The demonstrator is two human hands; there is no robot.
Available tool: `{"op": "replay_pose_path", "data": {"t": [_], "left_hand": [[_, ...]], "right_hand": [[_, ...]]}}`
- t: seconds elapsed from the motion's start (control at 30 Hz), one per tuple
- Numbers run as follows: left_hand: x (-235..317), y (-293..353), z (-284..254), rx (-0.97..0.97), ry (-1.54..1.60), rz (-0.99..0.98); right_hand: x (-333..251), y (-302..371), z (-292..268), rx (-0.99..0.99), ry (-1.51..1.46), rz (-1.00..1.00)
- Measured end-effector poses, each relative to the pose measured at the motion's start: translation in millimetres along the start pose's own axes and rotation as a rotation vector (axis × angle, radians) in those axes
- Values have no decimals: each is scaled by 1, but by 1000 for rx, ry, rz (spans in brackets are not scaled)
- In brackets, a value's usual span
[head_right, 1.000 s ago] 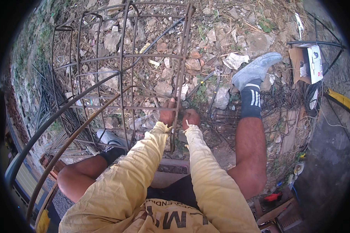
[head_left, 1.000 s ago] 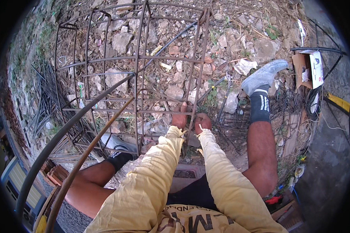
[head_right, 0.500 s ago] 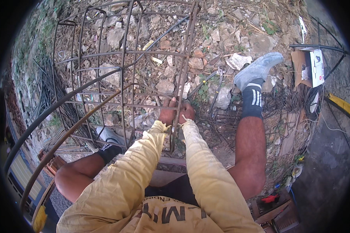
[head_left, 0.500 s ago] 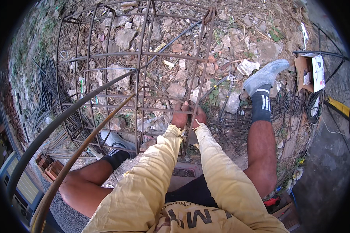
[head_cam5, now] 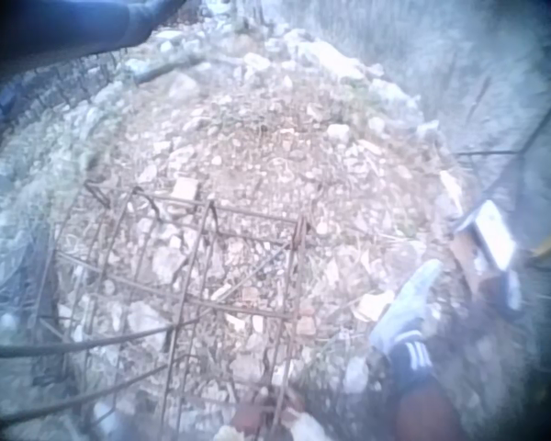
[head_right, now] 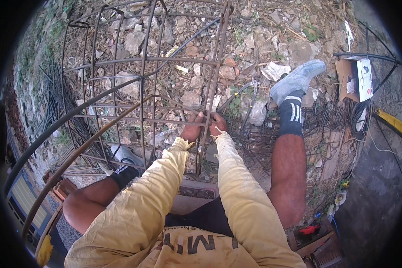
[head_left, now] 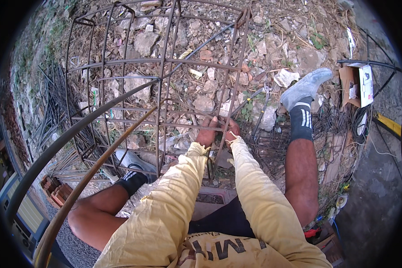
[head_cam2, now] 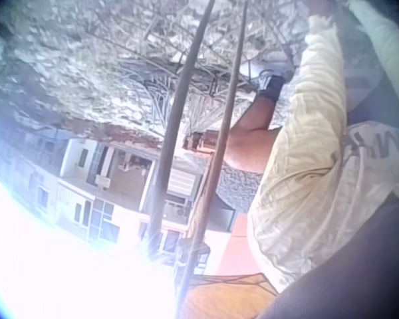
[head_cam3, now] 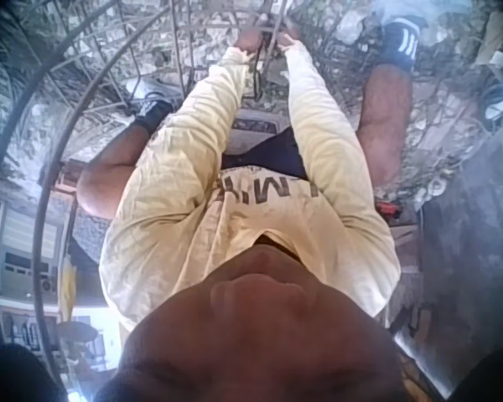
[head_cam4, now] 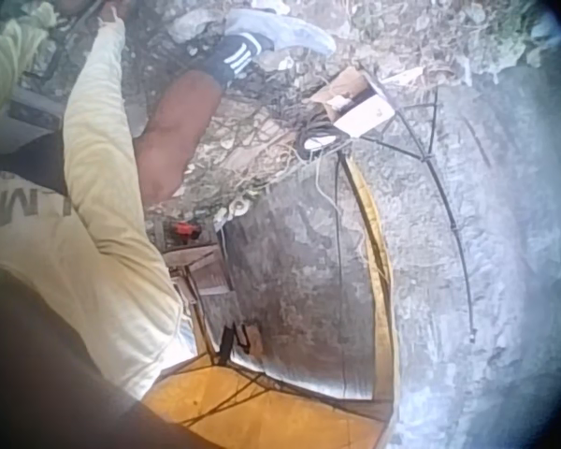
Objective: The person sits on the ground and assembles a rebar cage by tying intersecting steel bars together with wire. They use pliers to twist and secure the wire at multiple junction points on the grid structure.
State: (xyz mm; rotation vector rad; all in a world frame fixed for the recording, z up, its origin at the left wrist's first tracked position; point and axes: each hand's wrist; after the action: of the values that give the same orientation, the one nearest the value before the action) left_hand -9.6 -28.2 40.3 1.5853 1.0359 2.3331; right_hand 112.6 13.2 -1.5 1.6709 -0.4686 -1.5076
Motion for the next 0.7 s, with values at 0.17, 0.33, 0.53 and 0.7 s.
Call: {"op": "replay_pose_path", "data": {"t": [0.17, 0.33, 0.53, 0.7], "left_hand": [[6, 0, 7, -15, -42, -58], [17, 4, 8, -13, -47, -74], [7, 1, 4, -19, 21, -84], [-3, 0, 2, 21, 64, -37]], "right_hand": [[2, 3, 1, 2, -213, 34], [10, 3, 0, -5, -209, 21], [-25, 13, -12, -129, -347, 331], [-102, 28, -5, -217, -105, 414]]}}
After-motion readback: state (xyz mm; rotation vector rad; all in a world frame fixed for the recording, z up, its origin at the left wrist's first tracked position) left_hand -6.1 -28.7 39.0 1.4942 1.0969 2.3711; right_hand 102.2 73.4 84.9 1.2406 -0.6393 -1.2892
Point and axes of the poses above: each hand's wrist, its own y-axis away from the middle knuckle, its own z-axis out of the palm, x = y × z, and after that the axes turned 11 degrees about z, right-handed
